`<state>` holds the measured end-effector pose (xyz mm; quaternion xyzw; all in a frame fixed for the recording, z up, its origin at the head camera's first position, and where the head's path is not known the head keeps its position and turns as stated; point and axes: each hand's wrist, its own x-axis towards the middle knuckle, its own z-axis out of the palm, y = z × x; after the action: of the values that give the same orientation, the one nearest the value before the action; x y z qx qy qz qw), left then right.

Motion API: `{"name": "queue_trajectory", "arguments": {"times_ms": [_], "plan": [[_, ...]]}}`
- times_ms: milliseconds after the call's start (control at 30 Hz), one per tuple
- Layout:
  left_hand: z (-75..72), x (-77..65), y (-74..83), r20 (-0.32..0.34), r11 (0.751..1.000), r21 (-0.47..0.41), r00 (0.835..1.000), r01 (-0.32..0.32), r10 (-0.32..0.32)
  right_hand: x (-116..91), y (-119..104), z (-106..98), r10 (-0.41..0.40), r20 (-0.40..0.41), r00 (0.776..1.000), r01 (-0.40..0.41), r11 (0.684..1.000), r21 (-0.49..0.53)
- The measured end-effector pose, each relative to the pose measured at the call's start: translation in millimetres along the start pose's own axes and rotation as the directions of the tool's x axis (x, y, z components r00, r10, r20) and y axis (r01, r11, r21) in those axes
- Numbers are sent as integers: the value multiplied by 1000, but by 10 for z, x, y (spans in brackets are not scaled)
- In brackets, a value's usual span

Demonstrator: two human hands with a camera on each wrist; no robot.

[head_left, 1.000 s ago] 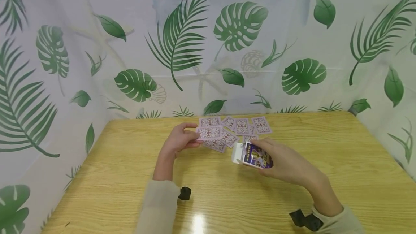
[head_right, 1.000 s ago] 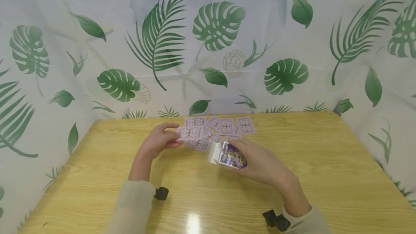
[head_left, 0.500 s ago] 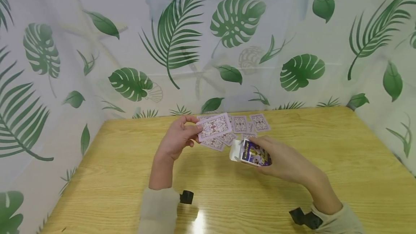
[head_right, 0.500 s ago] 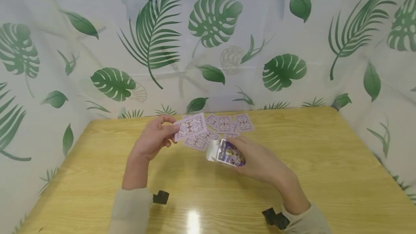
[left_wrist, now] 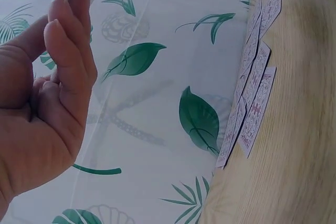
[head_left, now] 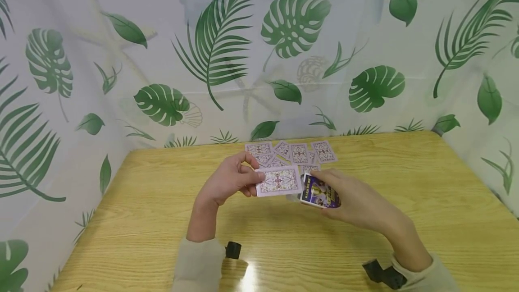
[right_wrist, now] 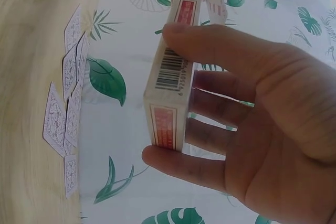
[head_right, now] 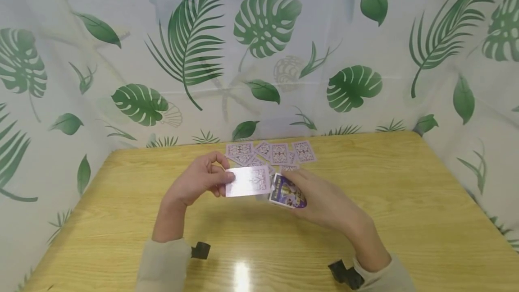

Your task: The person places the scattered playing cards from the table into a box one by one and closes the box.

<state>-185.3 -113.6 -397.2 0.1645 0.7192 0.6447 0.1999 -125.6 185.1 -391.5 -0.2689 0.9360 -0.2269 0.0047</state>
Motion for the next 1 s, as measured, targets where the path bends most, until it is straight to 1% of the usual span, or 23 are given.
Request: {"name": "queue_trajectory", "arguments": {"times_ms": [100, 333, 567, 800, 867, 1000], "plan": [[0, -6, 7, -1, 1000, 18, 1000, -2, 2, -5, -17, -1, -7, 1, 1000, 7, 1000, -7], [11, -12, 9, -34, 998, 67, 999, -3, 5, -5, -41, 2, -13, 3, 1000, 13, 1000, -7], [30, -18, 9, -30, 994, 109, 999, -19, 23, -6, -41, 11, -15, 3, 1000, 15, 1000, -10], [10, -27, 17, -88, 988, 149, 995, -26, 40, -6, -43, 12, -15, 4, 1000, 15, 1000, -8], [8, -29, 16, -80, 988, 152, 996, -28, 41, -5, -42, 13, -15, 5, 1000, 15, 1000, -9], [18, -22, 5, -41, 989, 142, 998, -41, 47, -4, -41, 13, -12, 11, 1000, 12, 1000, -10]]}}
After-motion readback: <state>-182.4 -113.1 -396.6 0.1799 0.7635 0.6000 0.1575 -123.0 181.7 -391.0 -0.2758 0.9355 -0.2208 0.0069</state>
